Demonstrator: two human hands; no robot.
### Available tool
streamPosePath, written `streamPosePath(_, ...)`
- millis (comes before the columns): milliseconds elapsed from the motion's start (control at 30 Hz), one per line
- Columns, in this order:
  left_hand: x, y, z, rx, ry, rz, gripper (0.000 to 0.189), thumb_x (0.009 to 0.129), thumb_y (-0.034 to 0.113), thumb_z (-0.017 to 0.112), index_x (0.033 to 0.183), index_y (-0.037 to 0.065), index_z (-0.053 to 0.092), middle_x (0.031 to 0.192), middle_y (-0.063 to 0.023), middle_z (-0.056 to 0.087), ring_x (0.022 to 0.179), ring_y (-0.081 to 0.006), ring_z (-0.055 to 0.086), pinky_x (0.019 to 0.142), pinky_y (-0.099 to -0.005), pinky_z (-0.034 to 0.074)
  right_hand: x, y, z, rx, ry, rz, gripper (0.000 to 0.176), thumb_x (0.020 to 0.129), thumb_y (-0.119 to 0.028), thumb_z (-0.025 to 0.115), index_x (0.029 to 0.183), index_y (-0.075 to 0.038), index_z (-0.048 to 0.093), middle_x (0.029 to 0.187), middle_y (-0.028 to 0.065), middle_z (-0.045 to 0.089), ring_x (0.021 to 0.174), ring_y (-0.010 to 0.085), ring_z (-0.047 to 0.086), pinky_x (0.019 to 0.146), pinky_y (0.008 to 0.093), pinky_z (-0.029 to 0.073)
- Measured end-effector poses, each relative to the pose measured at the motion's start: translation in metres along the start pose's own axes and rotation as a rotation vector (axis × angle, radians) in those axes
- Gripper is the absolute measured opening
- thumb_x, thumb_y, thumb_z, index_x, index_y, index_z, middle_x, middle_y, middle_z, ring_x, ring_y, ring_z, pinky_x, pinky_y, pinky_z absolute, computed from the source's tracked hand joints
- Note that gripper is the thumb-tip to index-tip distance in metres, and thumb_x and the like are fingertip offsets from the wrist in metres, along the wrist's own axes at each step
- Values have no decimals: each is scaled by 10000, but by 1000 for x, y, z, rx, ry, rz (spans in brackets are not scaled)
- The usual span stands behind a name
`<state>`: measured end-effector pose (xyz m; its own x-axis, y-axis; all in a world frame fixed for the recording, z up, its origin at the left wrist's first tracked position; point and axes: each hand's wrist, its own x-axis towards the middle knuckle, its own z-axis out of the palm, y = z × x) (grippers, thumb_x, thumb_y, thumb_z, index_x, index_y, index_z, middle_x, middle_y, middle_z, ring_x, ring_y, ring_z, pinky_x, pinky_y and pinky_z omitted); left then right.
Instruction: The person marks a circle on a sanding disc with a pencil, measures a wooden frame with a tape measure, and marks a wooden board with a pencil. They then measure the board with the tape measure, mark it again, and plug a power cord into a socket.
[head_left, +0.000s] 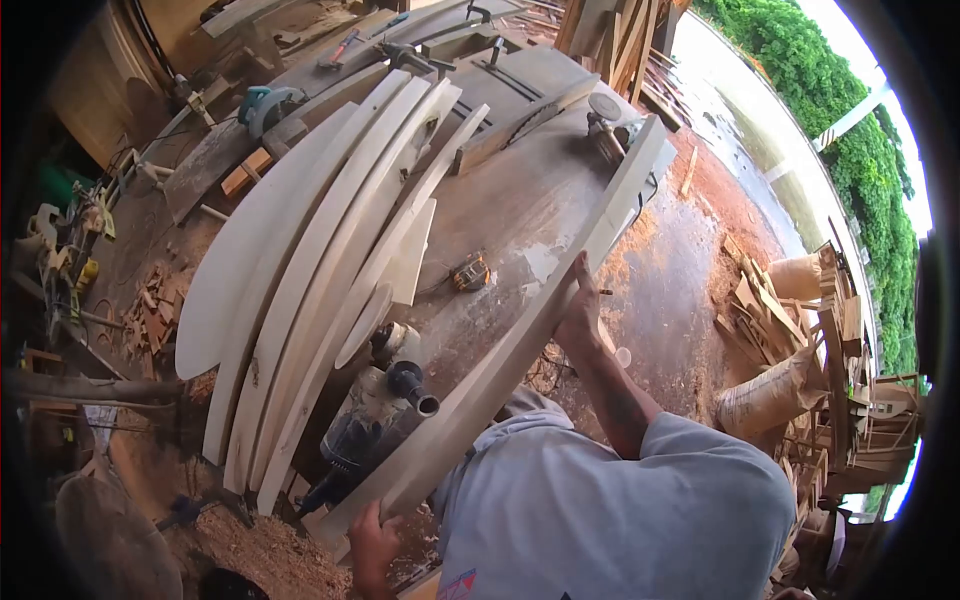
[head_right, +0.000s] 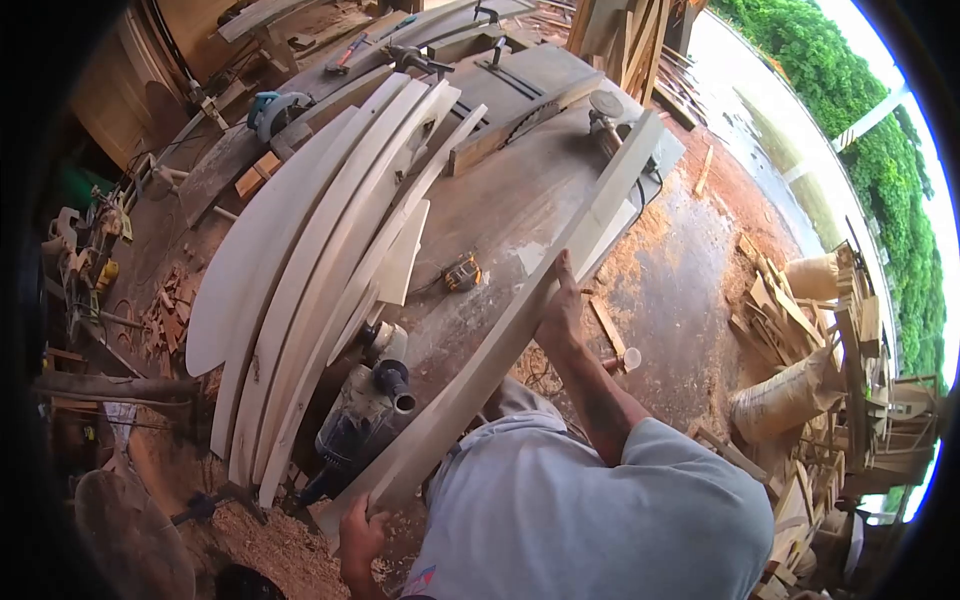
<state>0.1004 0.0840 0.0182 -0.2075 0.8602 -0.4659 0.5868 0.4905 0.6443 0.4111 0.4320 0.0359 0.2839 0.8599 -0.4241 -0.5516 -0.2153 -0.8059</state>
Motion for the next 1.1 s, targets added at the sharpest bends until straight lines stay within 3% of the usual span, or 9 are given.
streamPosePath(133, -3, -7, -9, 64, -94, -123, 498, 756, 116, 705, 1221, -3, 576, 1153, -219, 605, 1128, -418, 530, 994, -462, 377, -4, 32, -75, 15, 120, 179, 599, 926, -507, 594, 1338, -89, 475, 1197, 90, 559, 1086, 242, 568, 903, 392, 496)
streamPosePath(400, 12, -28, 1, 262, -49, -133, 498, 770, 52, 682, 1250, -3, 560, 1197, -211, 579, 1136, -410, 525, 996, -431, 406, 10, 51, -109, -147, 7, 510, 606, 926, -528, 578, 1325, -90, 448, 1203, 94, 573, 1122, 253, 580, 914, 435, 500)
streamPosePath(567, 27, -5, 16, 252, -79, -204, 474, 781, 24, 643, 1251, 25, 582, 1222, -188, 574, 1176, -392, 490, 1031, -456, 356, 24, 50, -126, -254, 24, 483, 611, 910, -552, 589, 1290, -90, 468, 1107, 94, 598, 950, 239, 633, 776, 412, 549)
streamPosePath(633, 34, 12, 22, 460, -180, -220, 428, 767, -6, 595, 1194, 19, 619, 1196, -174, 592, 1157, -391, 517, 1012, -468, 376, 27, 43, -134, -297, 99, 459, 611, 895, -566, 603, 1256, -86, 493, 1057, 85, 597, 916, 233, 634, 759, 411, 545)
streamPosePath(767, 90, 90, 67, 125, 107, 143, 280, 796, -17, 543, 1061, -1, 628, 1128, -218, 598, 1040, -398, 585, 851, -454, 486, 29, 45, -161, -292, 205, 376, 604, 893, -616, 568, 1150, -72, 523, 939, 68, 596, 822, 214, 629, 678, 377, 540)
streamPosePath(833, 130, 129, 106, -44, 117, 275, 312, 867, 39, 603, 1176, -4, 603, 1183, -174, 615, 1074, -370, 607, 903, -403, 499, 24, 41, -155, -307, 212, 372, 599, 895, -617, 563, 1133, -68, 528, 935, 70, 597, 824, 218, 629, 679, 373, 539)
streamPosePath(933, 181, 166, 151, 349, 236, 451, 619, 792, 246, 758, 1288, -18, 498, 1278, -192, 515, 1153, -349, 522, 918, -441, 463, 22, 35, -162, -320, 218, 324, 576, 900, -606, 564, 1097, -65, 543, 916, 76, 598, 822, 225, 629, 678, 367, 537)
streamPosePath(1033, 210, 167, 170, 507, 21, 340, 723, 750, 333, 788, 1295, -27, 477, 1256, -186, 495, 1156, -342, 482, 927, -456, 438, 28, 40, -181, -331, 219, 318, 591, 874, -609, 605, 1089, -60, 564, 930, 88, 606, 827, 228, 628, 688, 371, 531)
streamPosePath(1100, 215, 150, 187, 487, 131, 470, 641, 742, 333, 788, 1208, -18, 523, 1142, -174, 535, 1079, -349, 518, 909, -456, 446, 34, 45, -190, -362, 242, 334, 629, 871, -618, 600, 1138, -51, 542, 972, 103, 595, 863, 241, 620, 718, 395, 529)
